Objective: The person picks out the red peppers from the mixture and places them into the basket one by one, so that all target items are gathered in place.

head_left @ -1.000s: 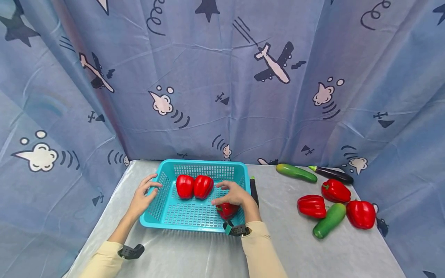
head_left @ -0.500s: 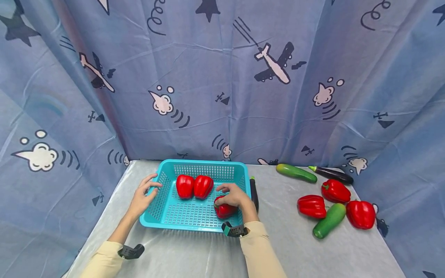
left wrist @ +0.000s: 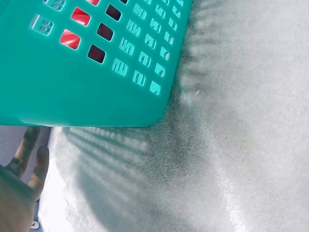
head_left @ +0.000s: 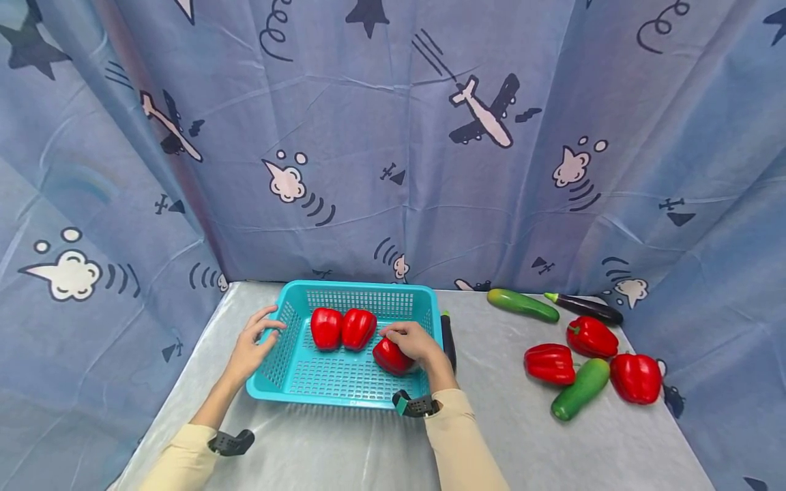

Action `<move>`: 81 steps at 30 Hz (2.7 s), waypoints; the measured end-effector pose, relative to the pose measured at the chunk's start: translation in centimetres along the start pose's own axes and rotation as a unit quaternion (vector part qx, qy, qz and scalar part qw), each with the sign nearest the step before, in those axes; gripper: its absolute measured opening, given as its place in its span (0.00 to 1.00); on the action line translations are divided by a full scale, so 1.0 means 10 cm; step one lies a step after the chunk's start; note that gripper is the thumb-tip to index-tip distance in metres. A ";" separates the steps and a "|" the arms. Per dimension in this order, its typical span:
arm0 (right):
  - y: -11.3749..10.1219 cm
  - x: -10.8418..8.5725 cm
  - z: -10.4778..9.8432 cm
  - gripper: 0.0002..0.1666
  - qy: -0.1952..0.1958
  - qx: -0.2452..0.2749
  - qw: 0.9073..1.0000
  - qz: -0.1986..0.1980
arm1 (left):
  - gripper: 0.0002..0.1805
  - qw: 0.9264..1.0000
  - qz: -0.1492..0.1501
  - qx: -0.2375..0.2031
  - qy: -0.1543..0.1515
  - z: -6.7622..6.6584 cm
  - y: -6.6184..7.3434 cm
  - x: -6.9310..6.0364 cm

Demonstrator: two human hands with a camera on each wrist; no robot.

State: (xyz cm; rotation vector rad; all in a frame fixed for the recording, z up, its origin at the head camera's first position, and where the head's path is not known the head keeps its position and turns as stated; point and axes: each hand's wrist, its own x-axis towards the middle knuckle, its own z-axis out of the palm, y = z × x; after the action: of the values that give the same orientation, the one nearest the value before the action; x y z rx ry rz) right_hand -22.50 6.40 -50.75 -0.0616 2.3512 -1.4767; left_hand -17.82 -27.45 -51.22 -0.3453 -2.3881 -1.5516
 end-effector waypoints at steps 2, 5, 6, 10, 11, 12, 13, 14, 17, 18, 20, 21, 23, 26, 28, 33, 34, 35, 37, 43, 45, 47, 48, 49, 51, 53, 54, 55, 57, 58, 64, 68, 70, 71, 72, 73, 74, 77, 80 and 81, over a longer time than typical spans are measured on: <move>0.01 0.00 0.01 0.15 0.002 0.014 1.000 0.013 | 0.09 1.000 -0.001 0.000 0.001 0.00 0.00 0.00; 0.03 0.00 0.03 0.25 0.005 0.024 0.999 0.027 | 0.09 1.000 -0.001 -0.001 0.000 0.00 0.00 0.00; 0.03 0.00 0.03 0.28 0.006 0.025 0.999 0.030 | 0.09 1.000 -0.001 -0.002 0.001 0.00 -0.01 0.00; 0.04 0.01 0.05 0.38 0.006 0.020 0.999 0.032 | 0.09 1.000 0.002 -0.001 0.004 0.00 -0.02 0.01; 0.04 0.01 0.05 0.39 0.007 0.016 0.999 0.033 | 0.09 1.000 0.002 -0.001 0.004 -0.01 -0.02 0.01; 0.04 0.01 0.05 0.40 0.007 0.015 0.999 0.033 | 0.09 1.000 0.003 0.000 0.004 -0.01 -0.01 0.01; 0.04 0.01 0.05 0.40 0.007 0.015 0.999 0.033 | 0.09 1.000 0.004 0.000 0.003 -0.01 -0.01 0.01; 0.04 0.01 0.06 0.41 0.007 0.017 0.999 0.034 | 0.09 1.000 0.005 0.000 0.003 -0.01 -0.02 0.01; 0.04 0.01 0.07 0.42 0.015 0.031 0.999 0.039 | 0.09 1.000 0.006 -0.002 0.003 -0.01 -0.03 0.01; 0.04 0.01 0.07 0.42 0.020 0.037 0.998 0.039 | 0.09 1.000 0.006 -0.002 0.004 0.00 -0.03 0.01; 0.05 0.02 0.09 0.42 0.036 0.041 0.998 0.038 | 0.09 1.000 0.006 -0.003 0.006 0.00 -0.05 0.01; 0.05 0.03 0.09 0.41 0.047 0.039 0.997 0.039 | 0.09 1.000 0.006 -0.004 0.006 0.00 -0.05 0.01; 0.07 0.04 0.11 0.41 0.066 0.031 0.997 0.037 | 0.09 1.000 0.005 -0.003 0.008 0.00 -0.06 0.01; 0.08 0.06 0.13 0.41 0.084 0.009 0.996 0.031 | 0.09 1.000 0.007 -0.001 0.008 0.00 -0.06 0.01; 0.09 0.07 0.13 0.41 0.090 -0.004 0.996 0.016 | 0.09 1.000 0.010 0.000 0.009 0.01 -0.06 0.02; 0.09 0.09 0.12 0.44 0.089 -0.017 0.996 -0.018 | 0.09 1.000 0.011 -0.002 0.007 0.00 -0.06 0.02; 0.10 0.09 0.12 0.45 0.084 -0.018 0.996 -0.020 | 0.09 1.000 0.011 -0.002 0.007 0.00 -0.06 0.02; 0.10 0.10 0.12 0.46 0.078 -0.020 0.997 -0.022 | 0.09 1.000 0.011 -0.002 0.007 0.00 -0.06 0.02; 0.10 0.10 0.12 0.47 0.065 -0.029 0.997 -0.023 | 0.09 1.000 0.011 -0.002 0.007 0.00 -0.06 0.02; 0.09 0.08 0.11 0.43 0.053 -0.038 0.997 -0.038 | 0.09 1.000 0.006 -0.004 0.004 0.00 -0.05 0.01; 0.09 0.08 0.11 0.42 0.064 -0.032 0.997 -0.039 | 0.09 1.000 0.004 -0.005 0.004 0.00 -0.05 0.01; 0.09 0.09 0.11 0.40 0.078 -0.032 0.996 -0.042 | 0.09 1.000 0.003 -0.005 0.004 0.00 -0.04 0.00; 0.09 0.09 0.11 0.39 0.086 -0.031 0.995 -0.042 | 0.09 1.000 0.003 -0.005 0.004 0.00 -0.04 0.00; 0.08 0.10 0.11 0.39 0.092 -0.030 0.994 -0.042 | 0.09 1.000 0.002 -0.005 0.004 0.00 -0.03 0.00; 0.07 0.11 0.10 0.37 0.104 -0.031 0.993 -0.045 | 0.09 1.000 0.003 -0.004 0.005 0.00 -0.02 0.00; 0.06 0.12 0.10 0.37 0.113 -0.029 0.992 -0.043 | 0.09 1.000 0.004 -0.004 0.005 0.00 -0.02 0.00; 0.06 0.12 0.10 0.36 0.117 -0.028 0.992 -0.042 | 0.09 1.000 0.004 -0.004 0.005 0.00 -0.01 0.00; 0.06 0.13 0.10 0.36 0.121 -0.027 0.991 -0.042 | 0.09 1.000 0.005 -0.004 0.005 0.00 -0.01 0.00; 0.06 0.14 0.10 0.36 0.128 -0.026 0.991 -0.040 | 0.09 1.000 0.005 -0.004 0.004 -0.01 -0.01 0.00; 0.07 0.14 0.11 0.36 0.131 -0.024 0.990 -0.038 | 0.09 1.000 0.005 -0.005 0.004 -0.01 -0.01 0.00; 0.07 0.19 0.11 0.36 0.139 -0.016 0.989 -0.039 | 0.09 1.000 0.001 -0.006 0.001 0.00 -0.04 0.00; 0.06 0.22 0.09 0.36 0.139 -0.015 0.989 -0.039 | 0.09 1.000 0.000 -0.007 0.001 0.00 -0.05 0.01; 0.05 0.23 0.08 0.36 0.139 -0.016 0.989 -0.038 | 0.09 1.000 0.000 -0.008 0.002 0.00 -0.05 0.01; 0.05 0.24 0.07 0.36 0.139 -0.016 0.989 -0.038 | 0.09 1.000 0.001 -0.008 0.002 0.00 -0.05 0.01; 0.04 0.24 0.07 0.36 0.138 -0.018 0.990 -0.038 | 0.09 1.000 0.001 -0.009 0.002 0.00 -0.06 0.01; 0.04 0.24 0.06 0.36 0.137 -0.020 0.989 -0.040 | 0.09 1.000 0.002 -0.010 0.002 0.01 -0.06 0.02; 0.03 0.24 0.06 0.36 0.137 -0.021 0.990 -0.040 | 0.09 1.000 0.002 -0.011 0.002 0.01 -0.06 0.02; 0.02 0.25 0.04 0.36 0.134 -0.031 0.989 -0.047 | 0.09 1.000 0.002 -0.012 0.000 0.01 -0.06 0.02; 0.00 0.25 0.03 0.36 0.131 -0.041 0.989 -0.052 | 0.09 1.000 0.001 -0.013 0.000 0.01 -0.07 0.02; 0.00 0.26 0.02 0.36 0.130 -0.045 0.989 -0.053 | 0.09 1.000 0.001 -0.012 0.001 0.01 -0.07 0.02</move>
State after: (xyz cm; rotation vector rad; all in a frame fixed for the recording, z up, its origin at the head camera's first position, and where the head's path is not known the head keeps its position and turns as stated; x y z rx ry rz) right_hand -24.82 5.64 -51.57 -0.0179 2.6604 -1.5078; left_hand -18.27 -27.65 -51.76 -0.3526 -2.3684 -1.5812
